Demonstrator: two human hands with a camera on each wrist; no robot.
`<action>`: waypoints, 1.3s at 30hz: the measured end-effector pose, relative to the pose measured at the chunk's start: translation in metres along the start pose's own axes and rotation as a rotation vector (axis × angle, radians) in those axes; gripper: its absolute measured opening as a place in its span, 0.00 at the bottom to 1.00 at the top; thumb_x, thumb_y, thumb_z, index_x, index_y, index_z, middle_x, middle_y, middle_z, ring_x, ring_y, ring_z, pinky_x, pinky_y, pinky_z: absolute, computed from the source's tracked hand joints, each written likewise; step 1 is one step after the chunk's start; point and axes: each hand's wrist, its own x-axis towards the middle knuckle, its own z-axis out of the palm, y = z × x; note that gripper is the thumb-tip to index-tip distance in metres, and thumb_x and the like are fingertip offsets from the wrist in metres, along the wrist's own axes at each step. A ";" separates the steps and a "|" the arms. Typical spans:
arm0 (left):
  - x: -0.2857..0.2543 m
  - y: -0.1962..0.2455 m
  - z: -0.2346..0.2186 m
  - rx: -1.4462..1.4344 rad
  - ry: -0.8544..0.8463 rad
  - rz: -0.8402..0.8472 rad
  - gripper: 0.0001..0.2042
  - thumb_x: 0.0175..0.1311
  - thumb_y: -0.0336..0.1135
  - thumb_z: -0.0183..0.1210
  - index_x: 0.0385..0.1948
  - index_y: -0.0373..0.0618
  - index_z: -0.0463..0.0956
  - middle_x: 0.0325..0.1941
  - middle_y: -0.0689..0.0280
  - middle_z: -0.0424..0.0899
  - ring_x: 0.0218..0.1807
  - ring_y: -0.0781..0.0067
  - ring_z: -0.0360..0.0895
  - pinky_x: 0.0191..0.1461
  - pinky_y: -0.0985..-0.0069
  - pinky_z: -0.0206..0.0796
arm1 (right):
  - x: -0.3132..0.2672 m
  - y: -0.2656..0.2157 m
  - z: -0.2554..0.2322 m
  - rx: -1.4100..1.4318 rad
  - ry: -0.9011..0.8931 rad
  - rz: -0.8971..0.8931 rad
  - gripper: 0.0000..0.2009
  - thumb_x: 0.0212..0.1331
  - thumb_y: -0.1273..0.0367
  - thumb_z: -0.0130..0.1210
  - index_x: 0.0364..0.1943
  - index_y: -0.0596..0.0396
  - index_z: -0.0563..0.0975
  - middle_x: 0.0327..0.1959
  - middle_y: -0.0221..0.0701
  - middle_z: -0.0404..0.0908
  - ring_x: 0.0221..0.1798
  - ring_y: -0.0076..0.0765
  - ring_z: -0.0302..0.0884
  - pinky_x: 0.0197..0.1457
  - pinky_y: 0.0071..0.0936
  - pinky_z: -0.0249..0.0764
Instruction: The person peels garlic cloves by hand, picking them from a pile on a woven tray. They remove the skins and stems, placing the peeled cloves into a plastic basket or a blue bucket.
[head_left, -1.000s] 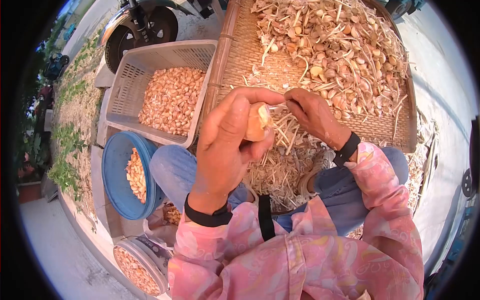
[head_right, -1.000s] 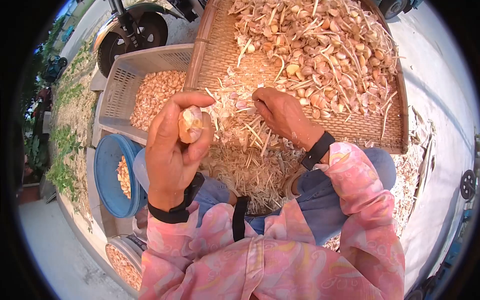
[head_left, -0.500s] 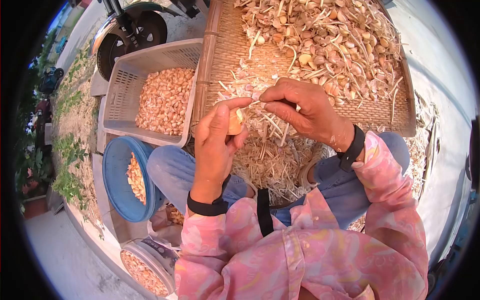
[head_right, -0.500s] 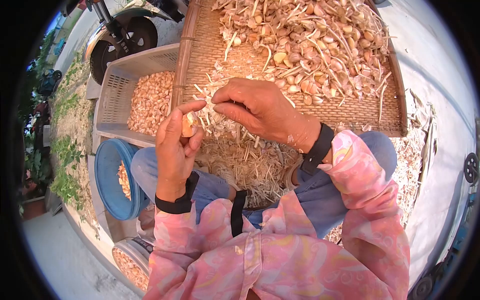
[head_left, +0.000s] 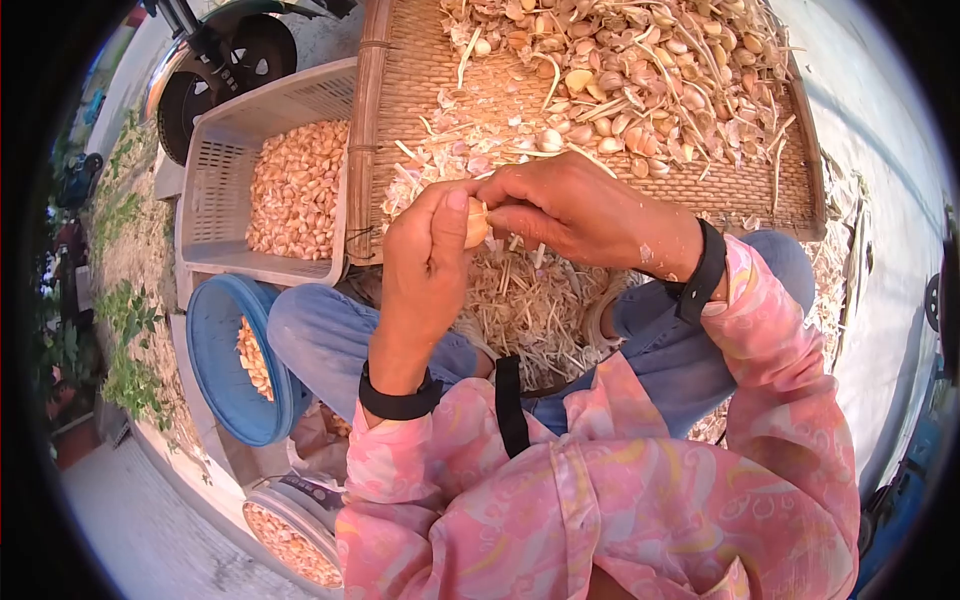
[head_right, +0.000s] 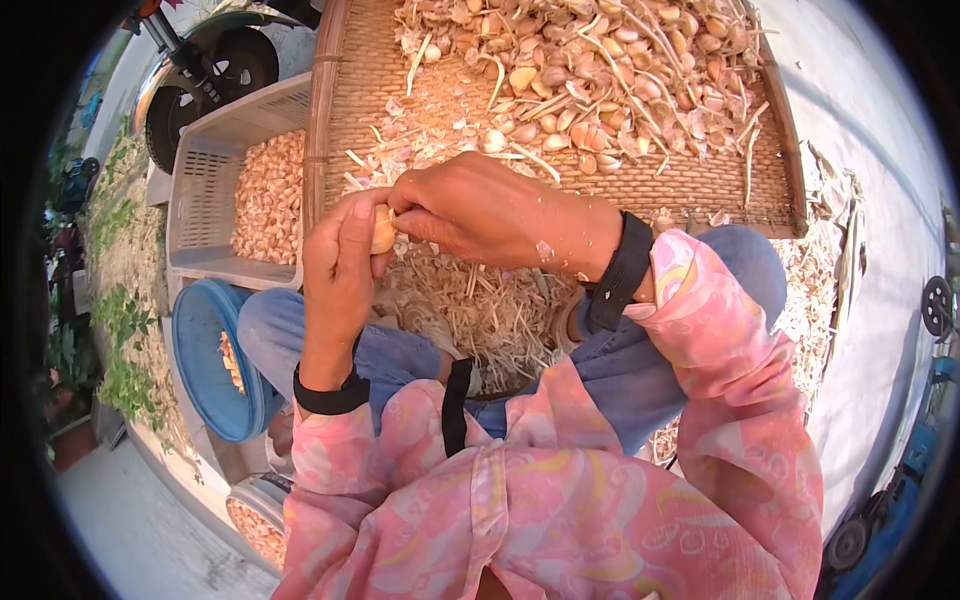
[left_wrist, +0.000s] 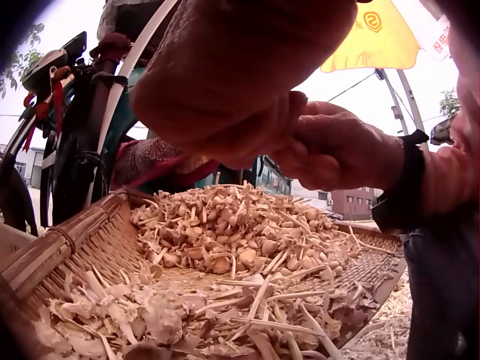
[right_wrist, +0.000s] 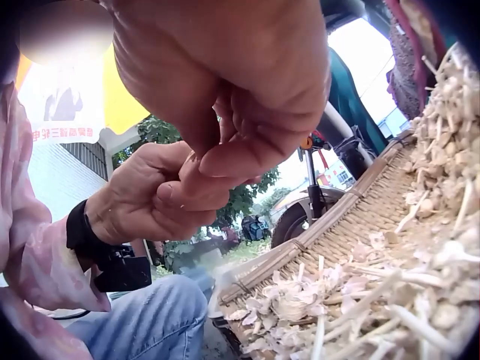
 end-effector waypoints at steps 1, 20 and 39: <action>-0.001 0.000 0.001 0.078 -0.003 0.029 0.15 0.68 0.40 0.42 0.37 0.38 0.74 0.17 0.65 0.71 0.19 0.75 0.67 0.23 0.78 0.57 | -0.001 0.000 -0.001 -0.008 -0.028 -0.008 0.07 0.57 0.71 0.49 0.37 0.59 0.71 0.23 0.38 0.74 0.25 0.41 0.74 0.28 0.33 0.68; -0.012 -0.012 0.006 -0.150 -0.117 -0.162 0.18 0.68 0.43 0.42 0.38 0.36 0.75 0.17 0.75 0.65 0.17 0.88 0.55 0.20 0.87 0.45 | -0.019 0.015 0.016 0.059 -0.074 0.014 0.10 0.62 0.65 0.41 0.38 0.58 0.68 0.25 0.44 0.71 0.29 0.53 0.70 0.32 0.40 0.65; -0.008 -0.024 0.020 0.556 0.140 0.312 0.09 0.64 0.36 0.48 0.41 0.46 0.73 0.16 0.55 0.74 0.19 0.53 0.74 0.22 0.64 0.62 | -0.014 0.031 0.024 0.221 -0.093 0.101 0.09 0.63 0.67 0.40 0.34 0.60 0.67 0.24 0.43 0.69 0.28 0.51 0.66 0.33 0.38 0.63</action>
